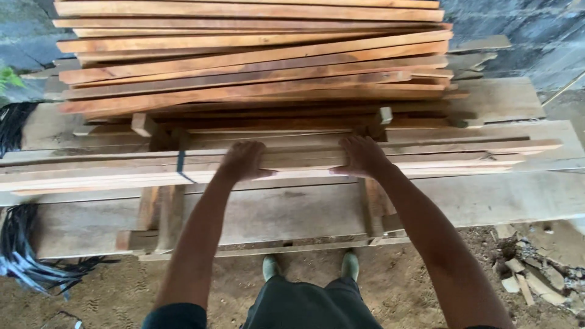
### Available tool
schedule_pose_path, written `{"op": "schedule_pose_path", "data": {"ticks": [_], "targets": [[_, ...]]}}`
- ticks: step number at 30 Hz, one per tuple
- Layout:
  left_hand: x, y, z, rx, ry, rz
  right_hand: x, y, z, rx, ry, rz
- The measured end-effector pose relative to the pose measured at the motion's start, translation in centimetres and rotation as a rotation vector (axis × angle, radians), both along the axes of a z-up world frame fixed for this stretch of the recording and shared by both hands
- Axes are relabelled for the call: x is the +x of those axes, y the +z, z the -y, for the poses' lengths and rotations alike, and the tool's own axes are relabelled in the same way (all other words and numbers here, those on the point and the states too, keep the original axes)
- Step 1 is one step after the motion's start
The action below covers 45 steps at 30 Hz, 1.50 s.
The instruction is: The person lifts a bundle of light-colored wooden planks from a workbench and places them on the ground. They then pick up individual darker wooden planks from a stack and place them onto the workbench one by one.
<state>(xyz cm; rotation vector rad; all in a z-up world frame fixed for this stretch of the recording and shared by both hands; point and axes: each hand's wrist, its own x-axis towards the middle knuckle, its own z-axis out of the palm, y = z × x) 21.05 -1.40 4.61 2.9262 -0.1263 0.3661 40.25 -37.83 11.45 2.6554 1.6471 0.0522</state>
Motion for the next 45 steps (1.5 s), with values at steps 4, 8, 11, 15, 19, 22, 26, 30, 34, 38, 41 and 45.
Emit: {"op": "schedule_pose_path", "data": {"ticks": [4,8,11,15,19,22,26,30,34,38,41,45], "targets": [[-4.1,0.7,-5.9,-0.023,0.18,-0.288,-2.2,1.9,-1.9,-0.03,-0.097,-0.109],[-7.6,1.4,-9.9,0.18,0.098,0.197,-2.0,1.5,-1.2,-0.055,-0.142,-0.059],[-8.1,1.9,-10.0,0.244,0.078,0.329,-1.8,0.7,-1.0,-0.014,-0.149,-0.032],[-7.2,-0.4,-11.0,0.253,0.034,0.406,-1.8,-0.2,-0.5,0.104,-0.096,0.086],[-7.2,0.1,-10.9,0.227,0.02,0.349,-1.5,-0.3,-0.5,0.15,-0.048,0.106],[-7.5,1.2,-10.4,0.166,0.042,0.322,-1.8,0.5,-0.8,0.109,-0.079,0.02],[-7.6,0.9,-10.4,0.174,0.051,0.361,-1.9,0.0,-0.6,0.105,-0.106,0.049],[-7.7,1.8,-10.0,0.149,0.05,0.339,-2.6,1.4,-0.8,0.158,-0.088,0.073],[-7.5,1.1,-10.2,0.154,0.045,0.34,-2.1,0.7,-0.5,0.098,-0.107,0.042],[-7.5,0.2,-10.7,0.181,0.063,0.316,-0.8,-0.8,-0.3,0.019,-0.093,0.044],[-7.7,-0.2,-10.7,0.181,0.062,0.309,-0.8,-0.9,-0.4,-0.029,-0.1,0.032],[-7.8,0.8,-10.3,0.17,0.069,0.263,-1.5,0.6,-0.8,-0.062,-0.128,-0.02]]}}
